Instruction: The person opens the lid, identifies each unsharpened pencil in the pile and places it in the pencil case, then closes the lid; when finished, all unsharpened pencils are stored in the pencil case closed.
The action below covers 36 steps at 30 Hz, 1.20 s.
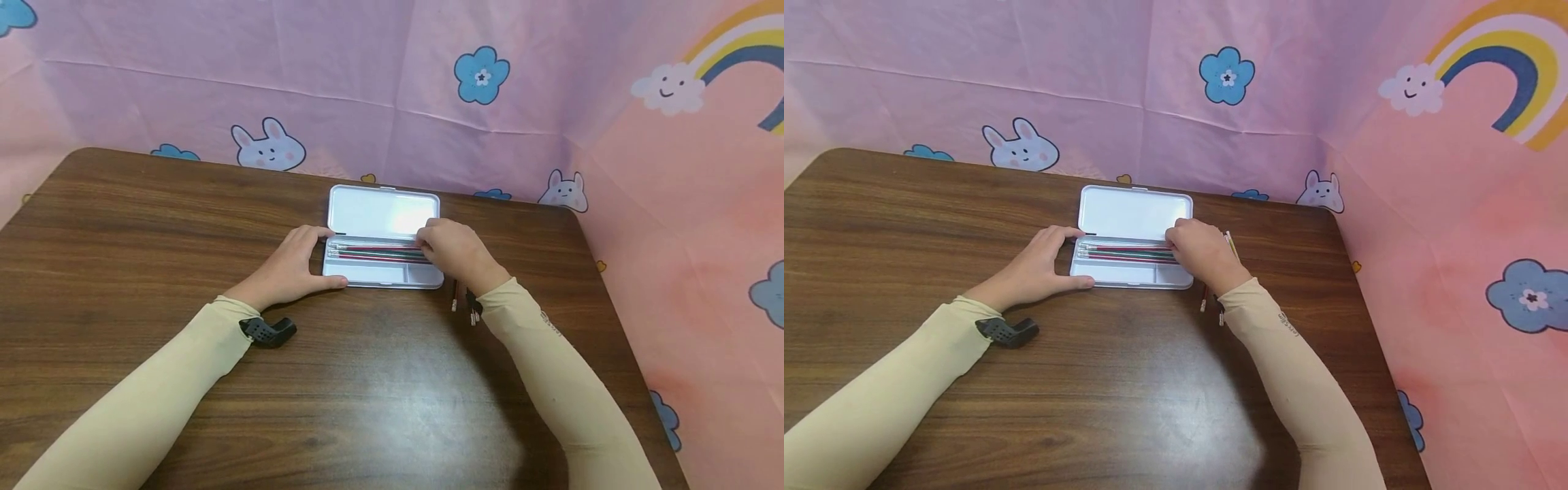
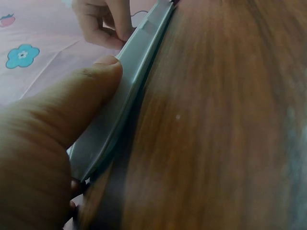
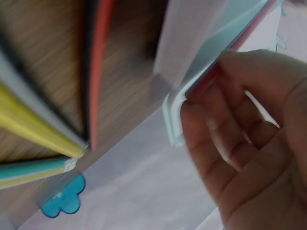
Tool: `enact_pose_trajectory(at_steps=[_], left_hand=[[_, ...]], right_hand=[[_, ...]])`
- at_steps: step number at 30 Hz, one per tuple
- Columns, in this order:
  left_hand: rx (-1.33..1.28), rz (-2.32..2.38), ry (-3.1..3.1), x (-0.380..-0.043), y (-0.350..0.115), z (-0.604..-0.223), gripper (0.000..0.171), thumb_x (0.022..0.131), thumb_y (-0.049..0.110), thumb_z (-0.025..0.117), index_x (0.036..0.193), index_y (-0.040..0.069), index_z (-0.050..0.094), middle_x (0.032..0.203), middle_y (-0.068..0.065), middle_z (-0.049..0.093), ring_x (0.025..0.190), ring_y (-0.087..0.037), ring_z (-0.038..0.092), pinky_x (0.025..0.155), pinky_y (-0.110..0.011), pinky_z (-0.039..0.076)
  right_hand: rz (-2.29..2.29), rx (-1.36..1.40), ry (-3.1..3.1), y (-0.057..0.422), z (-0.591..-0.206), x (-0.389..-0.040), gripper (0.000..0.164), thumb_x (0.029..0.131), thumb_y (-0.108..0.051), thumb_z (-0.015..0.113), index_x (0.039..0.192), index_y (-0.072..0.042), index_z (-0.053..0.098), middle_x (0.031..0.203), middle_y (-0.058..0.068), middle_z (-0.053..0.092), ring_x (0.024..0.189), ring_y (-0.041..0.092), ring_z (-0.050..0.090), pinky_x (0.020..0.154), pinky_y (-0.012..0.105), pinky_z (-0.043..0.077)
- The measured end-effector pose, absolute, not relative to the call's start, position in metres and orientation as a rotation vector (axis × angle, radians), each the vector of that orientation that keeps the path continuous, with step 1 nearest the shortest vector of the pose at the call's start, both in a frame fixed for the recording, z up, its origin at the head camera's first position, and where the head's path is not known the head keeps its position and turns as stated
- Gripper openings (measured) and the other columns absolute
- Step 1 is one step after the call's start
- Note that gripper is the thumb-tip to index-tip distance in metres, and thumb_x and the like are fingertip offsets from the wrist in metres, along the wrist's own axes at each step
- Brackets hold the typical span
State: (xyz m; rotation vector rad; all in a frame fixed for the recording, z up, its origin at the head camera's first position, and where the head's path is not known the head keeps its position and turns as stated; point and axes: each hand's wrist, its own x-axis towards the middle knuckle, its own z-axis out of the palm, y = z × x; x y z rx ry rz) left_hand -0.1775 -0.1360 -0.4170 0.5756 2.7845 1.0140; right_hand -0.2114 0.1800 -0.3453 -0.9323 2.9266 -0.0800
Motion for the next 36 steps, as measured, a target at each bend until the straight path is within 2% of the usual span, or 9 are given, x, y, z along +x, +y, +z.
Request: enact_pose_trajectory(at_steps=[4,10,14,18,22,26,29,36], left_hand=[[0.578,1.010,2.786,-0.178,-0.137,-0.417,0.103,0.081,0.070,0.076,0.155,0.011,0.037,0.154,-0.013,0.040,0.144,-0.034,0.034,0.116,-0.059,0.033],[0.588,1.010,2.792,-0.179,-0.139,-0.418,0.102,0.082,0.068,0.077,0.155,0.011,0.037,0.154,-0.013,0.040,0.144,-0.033,0.034,0.117,-0.058,0.033],[0.595,1.009,2.793,-0.180,-0.139,-0.419,0.102,0.082,0.069,0.076,0.155,0.010,0.037,0.153,-0.013,0.040,0.144,-0.033,0.035,0.116,-0.057,0.033],[0.602,1.019,2.791,-0.181,-0.139,-0.420,0.103,0.081,0.071,0.075,0.155,0.010,0.038,0.153,-0.014,0.041,0.143,-0.033,0.035,0.116,-0.058,0.033],[0.612,1.024,2.792,-0.181,-0.137,-0.421,0.104,0.080,0.072,0.075,0.155,0.009,0.038,0.153,-0.014,0.041,0.144,-0.033,0.035,0.117,-0.057,0.033],[0.628,1.027,2.794,-0.182,-0.134,-0.420,0.104,0.080,0.071,0.076,0.154,0.008,0.039,0.153,-0.014,0.042,0.142,-0.033,0.036,0.116,-0.057,0.034],[0.630,1.028,2.795,-0.182,-0.133,-0.418,0.103,0.081,0.069,0.077,0.154,0.008,0.038,0.152,-0.015,0.042,0.142,-0.033,0.036,0.116,-0.057,0.034],[0.618,1.035,2.782,-0.181,-0.136,-0.419,0.101,0.082,0.067,0.077,0.155,0.008,0.037,0.153,-0.014,0.041,0.143,-0.034,0.035,0.116,-0.059,0.033]], right_hand=[[-0.022,-0.953,2.921,0.174,-0.344,-0.213,0.014,0.100,-0.006,0.063,0.099,-0.011,0.076,0.092,0.005,0.067,0.081,0.021,0.062,0.071,0.040,0.055],[-0.053,-0.993,2.888,0.170,-0.343,-0.217,0.012,0.098,-0.005,0.066,0.091,-0.011,0.074,0.087,0.004,0.066,0.077,0.019,0.060,0.071,0.038,0.054],[-0.058,-0.982,2.835,0.164,-0.346,-0.221,0.016,0.099,-0.007,0.065,0.085,-0.011,0.071,0.079,0.001,0.062,0.073,0.017,0.054,0.065,0.034,0.048],[-0.073,-0.993,2.808,0.161,-0.349,-0.225,0.018,0.100,-0.006,0.064,0.082,-0.011,0.069,0.076,0.001,0.061,0.073,0.017,0.052,0.067,0.034,0.046],[-0.114,-1.013,2.812,0.166,-0.347,-0.223,0.013,0.099,-0.007,0.065,0.088,-0.010,0.071,0.084,0.002,0.066,0.078,0.018,0.056,0.074,0.036,0.050],[-0.185,-0.966,2.857,0.188,-0.336,-0.218,0.008,0.100,-0.012,0.068,0.102,-0.009,0.075,0.096,0.004,0.071,0.085,0.019,0.063,0.077,0.038,0.055],[-0.238,-0.860,2.898,0.218,-0.328,-0.213,0.014,0.099,-0.014,0.069,0.111,-0.009,0.074,0.102,0.005,0.071,0.090,0.020,0.066,0.079,0.041,0.057],[-0.439,-0.543,2.860,0.295,-0.333,-0.191,0.029,0.097,-0.010,0.069,0.124,0.001,0.066,0.115,0.017,0.069,0.104,0.032,0.067,0.091,0.051,0.054]])
